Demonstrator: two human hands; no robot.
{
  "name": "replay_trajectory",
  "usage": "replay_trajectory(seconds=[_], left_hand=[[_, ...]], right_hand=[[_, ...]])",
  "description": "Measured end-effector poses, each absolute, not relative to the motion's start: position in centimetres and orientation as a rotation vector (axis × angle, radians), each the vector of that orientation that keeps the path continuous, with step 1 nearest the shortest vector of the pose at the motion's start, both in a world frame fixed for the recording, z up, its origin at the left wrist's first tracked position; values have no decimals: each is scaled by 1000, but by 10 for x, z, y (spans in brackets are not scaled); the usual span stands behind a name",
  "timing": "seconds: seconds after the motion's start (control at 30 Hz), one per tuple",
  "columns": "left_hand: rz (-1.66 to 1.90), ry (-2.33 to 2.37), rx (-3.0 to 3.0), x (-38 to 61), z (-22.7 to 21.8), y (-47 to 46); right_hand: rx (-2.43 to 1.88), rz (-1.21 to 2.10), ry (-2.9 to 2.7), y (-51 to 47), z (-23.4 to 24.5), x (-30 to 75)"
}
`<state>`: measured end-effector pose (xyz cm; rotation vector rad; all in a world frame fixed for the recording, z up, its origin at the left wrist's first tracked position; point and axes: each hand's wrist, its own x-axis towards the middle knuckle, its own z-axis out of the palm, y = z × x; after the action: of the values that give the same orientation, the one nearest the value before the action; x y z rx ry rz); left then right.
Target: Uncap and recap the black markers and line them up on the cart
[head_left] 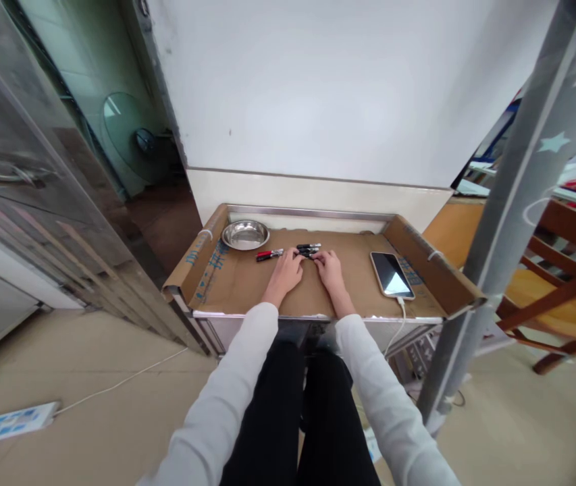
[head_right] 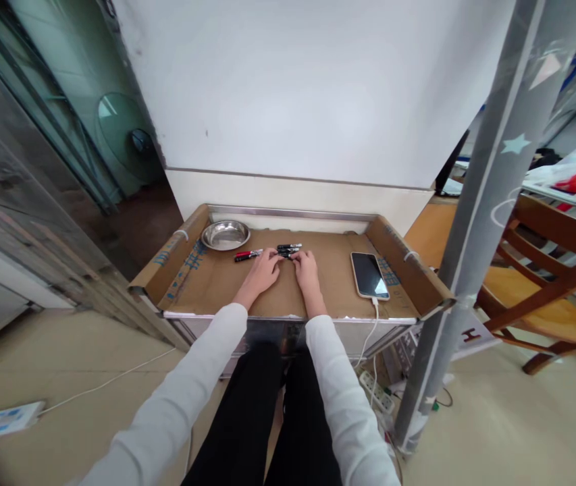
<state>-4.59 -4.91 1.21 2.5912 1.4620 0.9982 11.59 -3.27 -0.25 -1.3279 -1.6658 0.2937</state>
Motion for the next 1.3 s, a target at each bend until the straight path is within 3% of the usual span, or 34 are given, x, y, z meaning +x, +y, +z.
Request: replay_trajectory(seconds=[0.17, 0.47, 1.3], left_hand=[[1007, 1601, 2579, -45, 18, -53], [1082, 2442, 2002, -47, 25, -64], [968, 2612, 1654, -48, 24, -58]], right_hand=[[-1325, 211, -1739, -34, -1, 113], [-1363, 68, -1873, -53, 10, 106], [-1407, 71, -2026, -45, 20, 101]])
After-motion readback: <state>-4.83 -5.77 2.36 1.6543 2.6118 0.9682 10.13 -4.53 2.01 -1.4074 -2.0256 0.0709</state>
